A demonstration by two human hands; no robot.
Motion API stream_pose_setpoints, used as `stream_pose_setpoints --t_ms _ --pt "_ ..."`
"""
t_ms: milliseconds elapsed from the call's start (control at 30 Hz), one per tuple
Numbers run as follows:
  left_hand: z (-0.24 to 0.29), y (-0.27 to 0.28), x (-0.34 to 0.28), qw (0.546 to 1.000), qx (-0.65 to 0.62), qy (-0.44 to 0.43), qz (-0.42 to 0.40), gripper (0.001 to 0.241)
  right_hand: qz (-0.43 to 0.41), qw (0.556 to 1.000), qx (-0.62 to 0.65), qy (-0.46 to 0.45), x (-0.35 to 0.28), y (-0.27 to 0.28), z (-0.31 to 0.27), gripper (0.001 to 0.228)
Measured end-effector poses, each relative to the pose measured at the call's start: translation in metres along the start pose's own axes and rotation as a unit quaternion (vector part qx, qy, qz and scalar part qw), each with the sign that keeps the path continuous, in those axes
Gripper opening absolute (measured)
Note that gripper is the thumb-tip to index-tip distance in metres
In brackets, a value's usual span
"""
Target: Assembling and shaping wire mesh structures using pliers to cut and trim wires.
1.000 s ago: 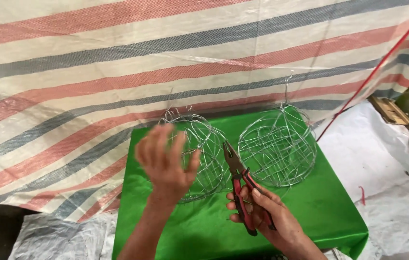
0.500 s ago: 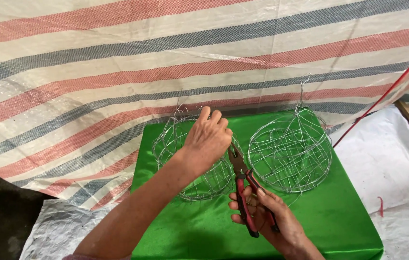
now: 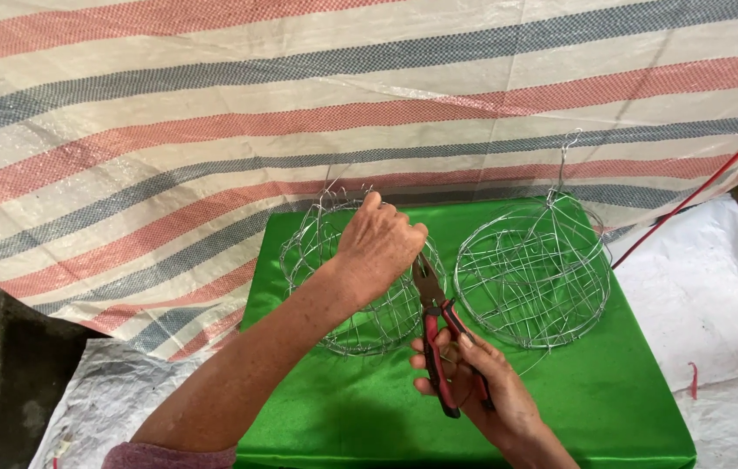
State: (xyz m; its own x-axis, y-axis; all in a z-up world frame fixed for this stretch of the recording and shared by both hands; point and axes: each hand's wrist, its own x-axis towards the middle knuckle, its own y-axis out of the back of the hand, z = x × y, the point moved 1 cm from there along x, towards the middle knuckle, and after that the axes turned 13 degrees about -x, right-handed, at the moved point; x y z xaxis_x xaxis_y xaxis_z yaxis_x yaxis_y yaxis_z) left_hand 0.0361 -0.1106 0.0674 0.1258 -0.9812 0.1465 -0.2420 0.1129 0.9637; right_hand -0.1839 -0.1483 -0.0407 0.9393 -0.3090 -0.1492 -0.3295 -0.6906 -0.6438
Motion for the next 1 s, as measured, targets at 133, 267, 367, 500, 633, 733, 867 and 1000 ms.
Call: stream_pose_setpoints --t_ms 133,267,367,500,633,733,867,1000 --pt "0.001 0.007 -0.004 1.000 0.013 -0.011 -0.007 0.034 -0.015 0.999 -0.031 0.040 0.007 0.003 0.006 0.026" --pt "0.001 0.008 -0.004 1.000 0.010 -0.014 -0.007 0.032 0.008 0.994 -0.091 0.060 0.006 0.000 0.007 0.022" --pt "0.001 0.011 -0.005 0.999 0.019 -0.014 -0.030 0.035 0.010 0.991 -0.119 0.066 0.005 -0.002 0.006 0.022" --pt "0.001 0.017 -0.005 0.999 -0.019 -0.014 -0.045 0.028 0.051 0.985 -0.158 0.038 0.005 0.000 0.005 0.026" --pt "0.002 0.012 -0.006 0.999 -0.011 -0.014 -0.046 0.033 0.083 0.977 -0.196 0.012 0.004 -0.007 0.001 0.037" --pt "0.001 0.005 -0.004 0.999 -0.024 -0.010 -0.036 0.032 0.075 0.969 -0.237 0.005 0.002 -0.005 -0.003 0.037" --pt "0.004 0.007 -0.003 0.998 -0.030 -0.007 -0.051 0.033 0.087 0.956 -0.282 -0.010 -0.004 -0.019 -0.020 0.037" --pt "0.005 0.007 -0.003 0.996 -0.013 0.000 -0.084 0.031 0.111 0.929 -0.350 -0.040 -0.009 -0.027 -0.030 0.041"
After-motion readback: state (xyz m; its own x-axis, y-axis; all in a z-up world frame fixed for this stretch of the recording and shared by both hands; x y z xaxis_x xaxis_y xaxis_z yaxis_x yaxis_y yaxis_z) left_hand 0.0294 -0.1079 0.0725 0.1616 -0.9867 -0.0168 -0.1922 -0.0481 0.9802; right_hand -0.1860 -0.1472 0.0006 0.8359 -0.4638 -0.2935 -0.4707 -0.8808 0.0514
